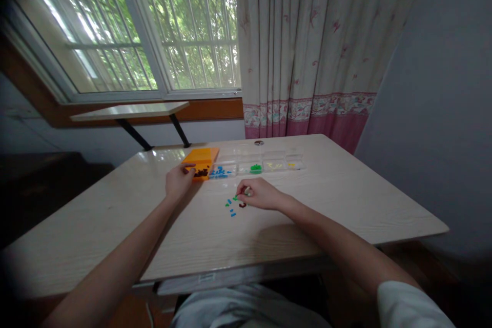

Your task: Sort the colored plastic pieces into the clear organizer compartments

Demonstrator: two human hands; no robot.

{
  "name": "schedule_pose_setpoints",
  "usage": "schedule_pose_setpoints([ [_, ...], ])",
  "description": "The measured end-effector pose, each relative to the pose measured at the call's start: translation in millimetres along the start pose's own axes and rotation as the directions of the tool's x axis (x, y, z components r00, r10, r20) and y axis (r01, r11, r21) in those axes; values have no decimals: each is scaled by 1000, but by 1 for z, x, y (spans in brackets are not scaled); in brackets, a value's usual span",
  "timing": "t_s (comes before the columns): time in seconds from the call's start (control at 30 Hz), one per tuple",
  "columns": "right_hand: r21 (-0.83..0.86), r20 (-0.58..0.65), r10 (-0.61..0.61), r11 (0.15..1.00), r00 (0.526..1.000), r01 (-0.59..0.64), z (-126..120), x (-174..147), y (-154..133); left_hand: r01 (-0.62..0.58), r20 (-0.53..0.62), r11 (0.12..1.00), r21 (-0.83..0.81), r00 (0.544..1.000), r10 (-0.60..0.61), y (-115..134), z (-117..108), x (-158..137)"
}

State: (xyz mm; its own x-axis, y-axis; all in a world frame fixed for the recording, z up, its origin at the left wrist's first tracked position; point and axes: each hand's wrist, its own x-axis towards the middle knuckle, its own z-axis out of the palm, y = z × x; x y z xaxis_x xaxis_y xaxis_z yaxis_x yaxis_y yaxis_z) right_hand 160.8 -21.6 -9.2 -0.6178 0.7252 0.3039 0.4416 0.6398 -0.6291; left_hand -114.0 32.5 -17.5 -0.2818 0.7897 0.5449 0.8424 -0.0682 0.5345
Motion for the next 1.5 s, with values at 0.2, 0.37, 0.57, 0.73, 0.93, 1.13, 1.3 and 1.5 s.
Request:
schedule_pose_setpoints([
  [0.2,34,-84,48,998,995,-45,-1,4,10,-282,179,937,-207,930,319,18,4,-13],
  [0.37,43,-119,24,999,993,-19,0,5,12,-389,390,845,-366,760,519,51,4,-41],
  [0.57,-72,-154,-3,997,988,-9,0,3,6,-395,442,827,-400,707,552,73,2,-59],
  [0.73,-98,-166,-3,995,986,-13,0,2,1,-407,443,826,-390,704,556,72,2,-59],
  [0.93,-144,-184,-69,989,980,43,0,2,-1,-428,430,811,-399,694,578,72,3,-60],
  [1.13,-135,-204,-68,990,977,41,3,2,3,-402,401,809,-429,717,570,71,5,-61],
  [1.3,-95,-196,-23,995,980,5,4,5,3,-380,396,801,-462,720,570,71,4,-60],
  [1.5,-75,-61,-22,997,998,17,-7,3,4,-318,295,831,-457,827,478,68,-1,-53],
])
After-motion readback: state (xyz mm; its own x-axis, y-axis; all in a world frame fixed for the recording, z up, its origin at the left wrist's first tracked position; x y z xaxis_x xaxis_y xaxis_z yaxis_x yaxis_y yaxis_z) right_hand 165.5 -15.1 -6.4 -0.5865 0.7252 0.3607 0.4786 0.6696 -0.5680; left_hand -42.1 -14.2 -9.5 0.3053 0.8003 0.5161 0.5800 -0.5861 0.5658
